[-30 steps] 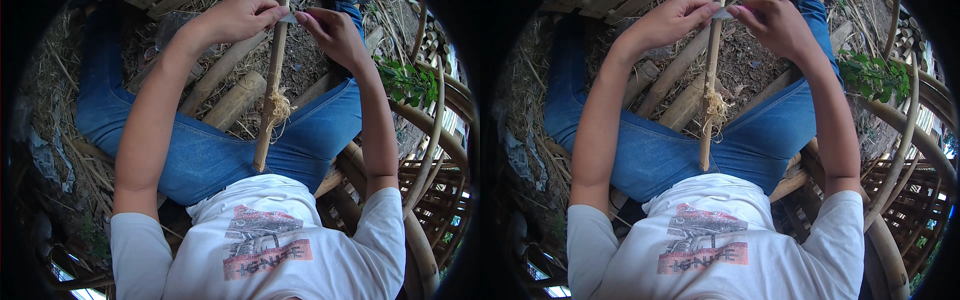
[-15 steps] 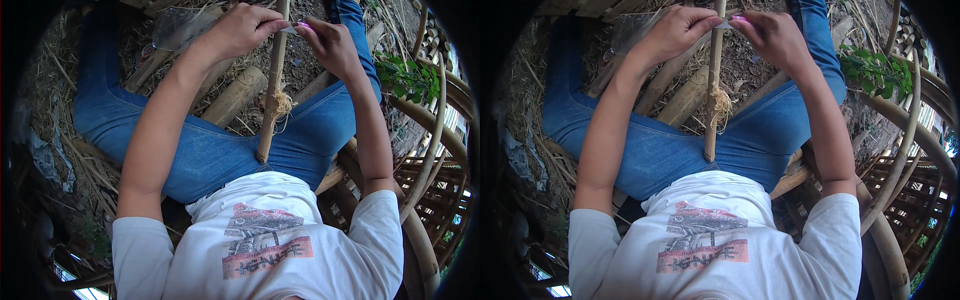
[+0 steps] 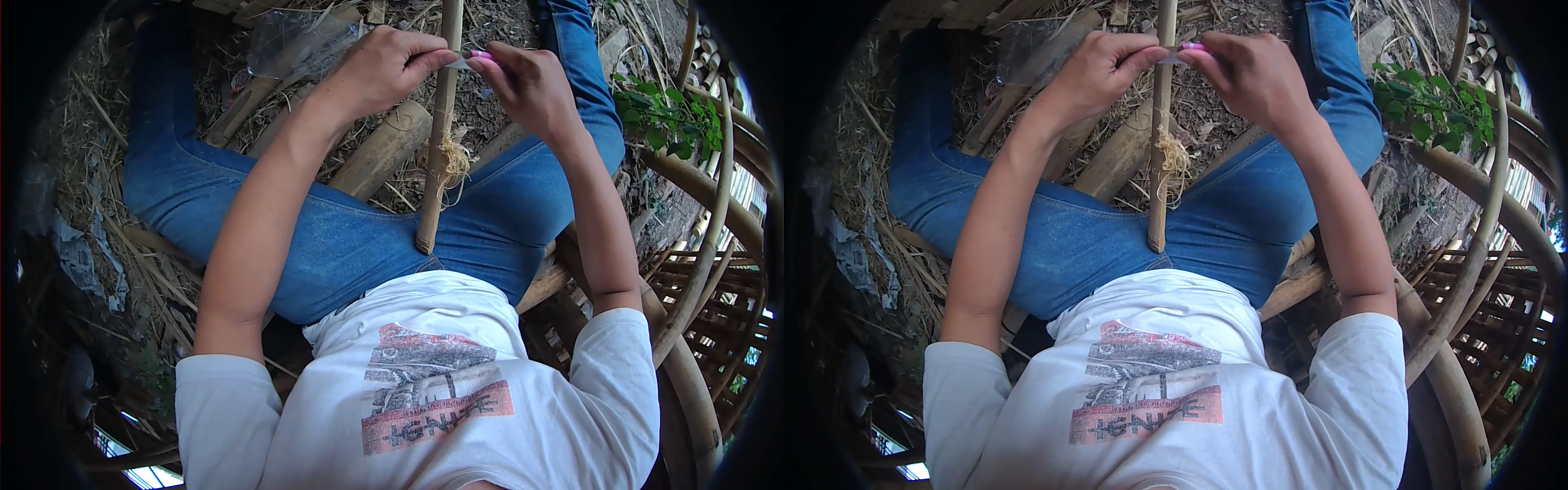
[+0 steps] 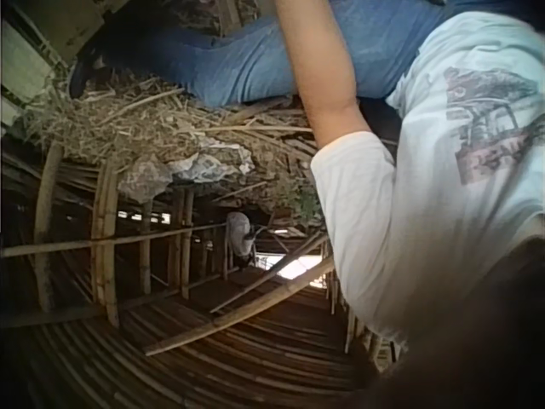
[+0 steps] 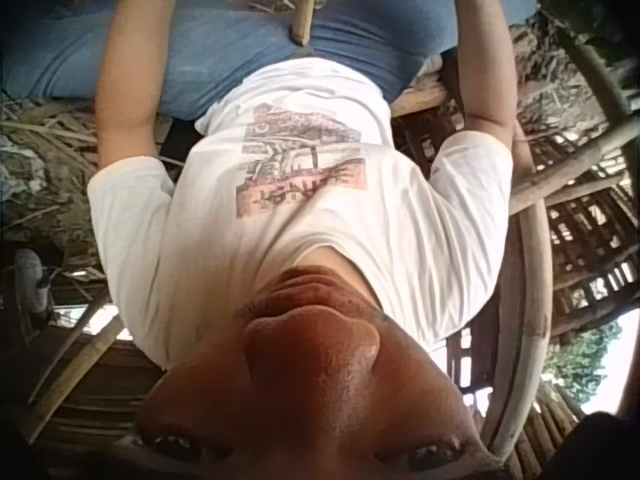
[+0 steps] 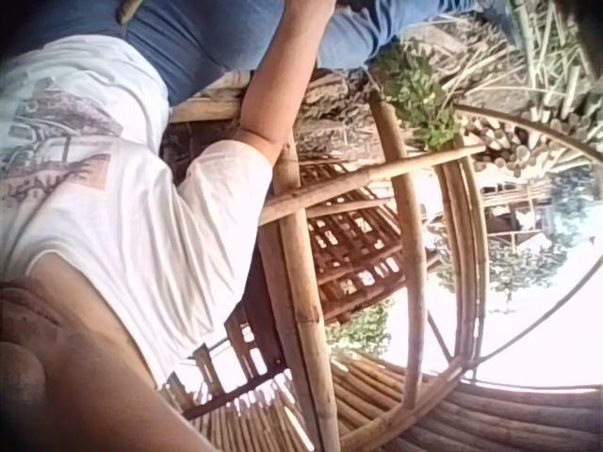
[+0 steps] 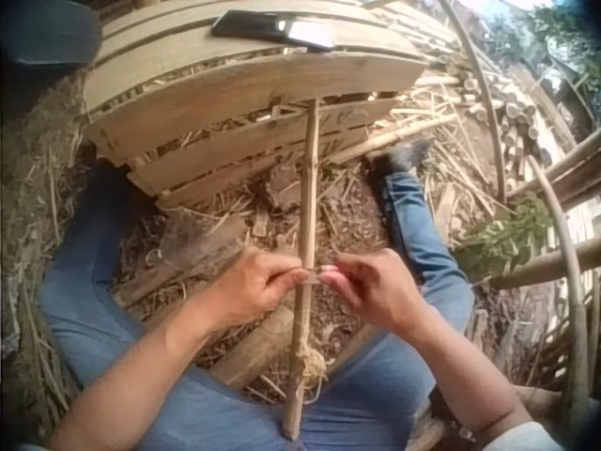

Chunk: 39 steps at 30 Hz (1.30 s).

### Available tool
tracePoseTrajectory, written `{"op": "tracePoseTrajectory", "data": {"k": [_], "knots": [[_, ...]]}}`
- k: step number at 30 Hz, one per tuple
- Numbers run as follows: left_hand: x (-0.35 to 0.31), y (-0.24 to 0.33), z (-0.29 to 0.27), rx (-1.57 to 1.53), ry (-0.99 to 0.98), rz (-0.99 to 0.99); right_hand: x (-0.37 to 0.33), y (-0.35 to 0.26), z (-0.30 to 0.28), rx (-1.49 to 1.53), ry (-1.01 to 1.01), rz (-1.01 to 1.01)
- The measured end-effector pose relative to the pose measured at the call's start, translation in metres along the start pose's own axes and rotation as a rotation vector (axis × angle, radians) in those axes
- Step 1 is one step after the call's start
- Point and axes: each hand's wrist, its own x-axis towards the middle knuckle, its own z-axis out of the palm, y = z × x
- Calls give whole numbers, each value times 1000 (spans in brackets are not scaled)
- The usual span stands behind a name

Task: The person uses a knife to scrape the outer layer and fibers off a long bamboo pole while holding it vertically between their legs for stabilization.

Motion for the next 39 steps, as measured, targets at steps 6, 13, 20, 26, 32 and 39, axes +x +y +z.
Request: {"op": "tracePoseTrajectory", "data": {"k": [6, 13, 20, 26, 32, 39], "knots": [[-4, -5, 6, 53, 34, 62, -7, -5, 2, -54, 24, -5], [13, 3, -9, 51, 74, 70, 10, 1, -1, -82, 196, -140], [9, -1, 3, -14, 100, 66, 11, 3, -9, -111, 81, -137], [-7, -6, 13, 0, 23, 81, -9, -1, 1, -63, -25, -22], [-17, 0, 17, -35, -1, 23, -22, -11, 2, -51, -29, 20], [-18, 6, 14, -28, -41, -34, -22, -15, 0, -35, -46, 46]]}}
